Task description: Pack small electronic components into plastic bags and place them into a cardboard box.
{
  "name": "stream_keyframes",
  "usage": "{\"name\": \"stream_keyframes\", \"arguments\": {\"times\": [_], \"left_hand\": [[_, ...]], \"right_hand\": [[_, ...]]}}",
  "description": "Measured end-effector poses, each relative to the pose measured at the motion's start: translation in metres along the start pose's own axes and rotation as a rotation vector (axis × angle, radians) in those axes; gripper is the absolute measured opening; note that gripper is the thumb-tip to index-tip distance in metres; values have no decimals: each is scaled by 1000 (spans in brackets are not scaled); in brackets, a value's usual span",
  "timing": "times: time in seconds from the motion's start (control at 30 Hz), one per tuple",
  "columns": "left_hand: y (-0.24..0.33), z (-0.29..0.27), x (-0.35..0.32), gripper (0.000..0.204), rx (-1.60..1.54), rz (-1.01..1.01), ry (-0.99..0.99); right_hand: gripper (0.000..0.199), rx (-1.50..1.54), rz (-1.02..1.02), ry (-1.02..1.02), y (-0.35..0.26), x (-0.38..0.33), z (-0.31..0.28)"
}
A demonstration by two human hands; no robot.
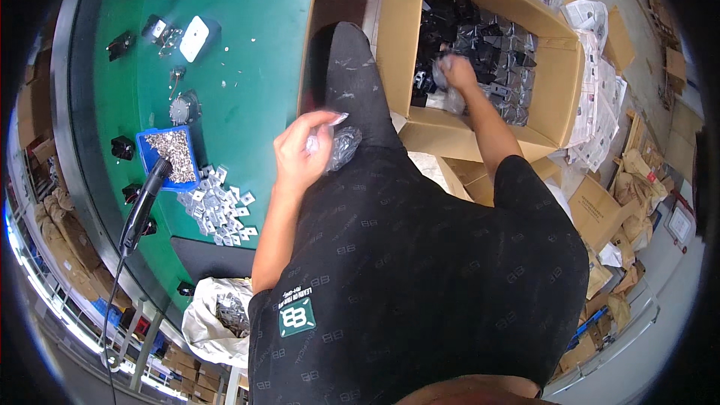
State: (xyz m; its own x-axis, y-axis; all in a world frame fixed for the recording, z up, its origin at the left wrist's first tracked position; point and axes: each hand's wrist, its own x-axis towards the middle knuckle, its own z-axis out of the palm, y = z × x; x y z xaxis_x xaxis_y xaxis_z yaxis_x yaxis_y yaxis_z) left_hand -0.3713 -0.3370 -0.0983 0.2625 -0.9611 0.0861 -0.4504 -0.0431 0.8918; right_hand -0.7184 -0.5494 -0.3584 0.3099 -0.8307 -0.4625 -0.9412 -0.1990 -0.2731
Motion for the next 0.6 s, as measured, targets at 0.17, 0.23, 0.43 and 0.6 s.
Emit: {"name": "stream_keyframes", "arguments": {"times": [0.17,0.23,0.43,0.6], "left_hand": [[0,1,-4,15,28,-2,10],[-3,2,-3,15,25,6,10],[-2,2,-2,16,26,22,-5],[1,2,1,16,41,18,0]], "right_hand": [[24,1288,-10,508,-63,1,-106],[25,1506,104,443,-41,6,-112],[21,767,-323,32,4,-6,-41],[44,80,215,-130,37,-21,-10]]}}
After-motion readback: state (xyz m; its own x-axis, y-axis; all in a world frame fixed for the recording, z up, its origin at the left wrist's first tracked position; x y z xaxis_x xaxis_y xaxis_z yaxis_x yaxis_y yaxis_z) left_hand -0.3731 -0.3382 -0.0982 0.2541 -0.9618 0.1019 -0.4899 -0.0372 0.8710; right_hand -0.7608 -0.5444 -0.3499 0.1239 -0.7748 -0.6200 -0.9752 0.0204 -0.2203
